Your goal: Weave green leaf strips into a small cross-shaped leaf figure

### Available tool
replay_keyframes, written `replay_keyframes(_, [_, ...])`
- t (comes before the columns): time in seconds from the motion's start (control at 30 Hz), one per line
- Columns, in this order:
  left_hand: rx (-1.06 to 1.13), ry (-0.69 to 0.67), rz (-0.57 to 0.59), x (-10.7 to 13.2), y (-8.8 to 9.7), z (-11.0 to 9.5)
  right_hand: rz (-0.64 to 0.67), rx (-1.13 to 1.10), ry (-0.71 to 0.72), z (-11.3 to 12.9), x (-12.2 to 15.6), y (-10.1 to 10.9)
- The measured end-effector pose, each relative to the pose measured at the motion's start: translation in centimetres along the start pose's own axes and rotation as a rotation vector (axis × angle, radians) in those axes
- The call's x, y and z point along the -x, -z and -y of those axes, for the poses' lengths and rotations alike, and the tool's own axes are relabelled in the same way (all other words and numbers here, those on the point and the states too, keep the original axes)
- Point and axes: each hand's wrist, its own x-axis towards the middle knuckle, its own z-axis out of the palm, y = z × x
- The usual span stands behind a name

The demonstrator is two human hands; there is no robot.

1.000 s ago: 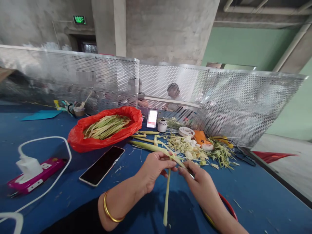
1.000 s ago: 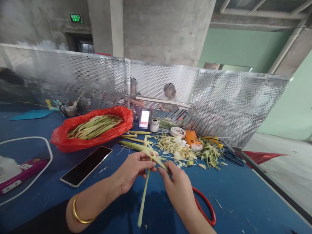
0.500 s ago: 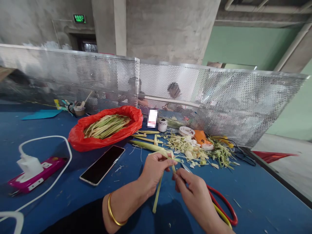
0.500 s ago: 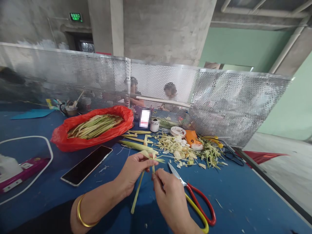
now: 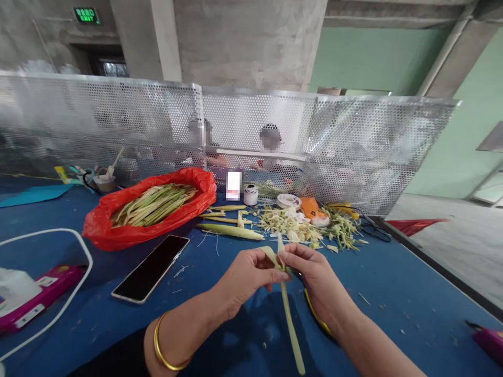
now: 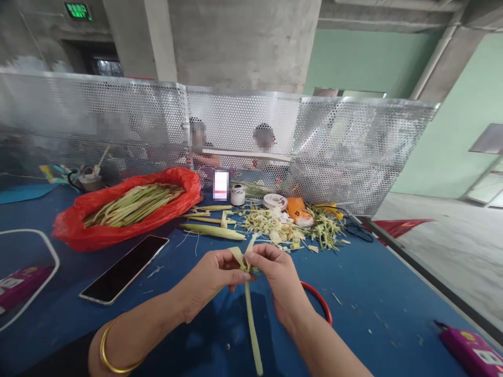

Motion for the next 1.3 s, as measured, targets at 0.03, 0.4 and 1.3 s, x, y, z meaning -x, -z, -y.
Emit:
replay_keyframes(0.03, [0.017, 0.024, 0.005, 0.0, 0.0, 0.0, -0.018, -0.003, 0.021, 0.0, 0.1, -0.1])
replay_keyframes(0.4, [0.086, 0.160, 0.084, -0.3, 0.3, 0.9, -0.079, 0.044, 0.147, -0.8, -0.1, -0.4])
replay_keyframes(1.3, [-0.106, 0.129, 0.139, 0.6, -0.9, 0.6, 0.067, 0.218, 0.021, -0.1, 0.6, -0.2])
